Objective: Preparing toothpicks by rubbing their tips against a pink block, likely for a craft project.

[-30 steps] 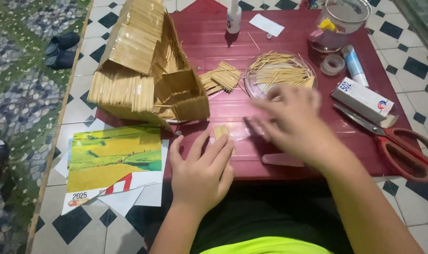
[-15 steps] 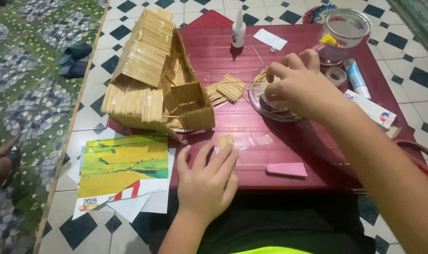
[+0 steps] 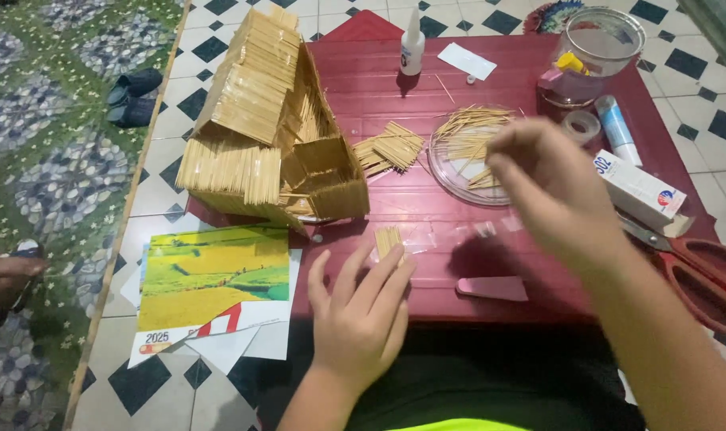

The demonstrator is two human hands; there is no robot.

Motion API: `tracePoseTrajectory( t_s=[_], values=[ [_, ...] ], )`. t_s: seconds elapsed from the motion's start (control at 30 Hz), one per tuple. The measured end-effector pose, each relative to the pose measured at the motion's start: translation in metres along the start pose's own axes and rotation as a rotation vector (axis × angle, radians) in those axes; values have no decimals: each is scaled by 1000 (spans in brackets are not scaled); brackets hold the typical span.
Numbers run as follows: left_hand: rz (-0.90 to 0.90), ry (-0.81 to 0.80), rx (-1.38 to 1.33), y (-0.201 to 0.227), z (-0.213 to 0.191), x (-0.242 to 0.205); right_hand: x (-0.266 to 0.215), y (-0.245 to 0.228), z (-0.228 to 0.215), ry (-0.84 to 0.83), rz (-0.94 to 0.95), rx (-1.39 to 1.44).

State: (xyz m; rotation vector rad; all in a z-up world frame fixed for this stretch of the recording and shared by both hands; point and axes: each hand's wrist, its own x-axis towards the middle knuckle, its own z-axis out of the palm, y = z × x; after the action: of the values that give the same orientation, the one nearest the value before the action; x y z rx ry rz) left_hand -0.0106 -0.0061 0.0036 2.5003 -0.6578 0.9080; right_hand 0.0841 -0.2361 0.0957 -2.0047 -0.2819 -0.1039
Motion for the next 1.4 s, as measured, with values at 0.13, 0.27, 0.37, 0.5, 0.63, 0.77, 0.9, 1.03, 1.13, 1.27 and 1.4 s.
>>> tracePoseTrajectory(
  t_s=[0.13,0.27,0.37,0.5,0.63,0.77,0.9,1.03,1.13,1.27,1.4],
  values=[
    [-211,89,-315,33,-17,8,-59,-8,11,-59,-48,89],
    [-243,-37,-665,50,-28,8,-96,-16,20,-205,-161,170],
    [-187,-106,-752,56,-25,0,-113,-11,20,-197,-106,98],
    [-477,-391,-979,58,-28,-7,-123,0,14,-85,9,-102],
    [-913,-505,-1258,60,-31,-6,-124,36,3,22,-121,-555],
    [-1157,-490,-1555,56,-12,-24,-128,57,4,-47,6,-708],
    [-1321,-533,-1590,55,-13,-14,-134,34,13,48,80,-464],
    [-1111,-429,-1715,57,-2,-34,-144,43,29,9,-307,-450],
    [-927,-490,-1305,60,-19,-26,-139,40,25,15,-431,-587],
    [-974,-470,-1387,58,-22,-25,-155,37,26,77,-467,-556],
    [-973,-476,-1412,59,-19,-25,-152,36,35,34,-295,-465]
  ],
)
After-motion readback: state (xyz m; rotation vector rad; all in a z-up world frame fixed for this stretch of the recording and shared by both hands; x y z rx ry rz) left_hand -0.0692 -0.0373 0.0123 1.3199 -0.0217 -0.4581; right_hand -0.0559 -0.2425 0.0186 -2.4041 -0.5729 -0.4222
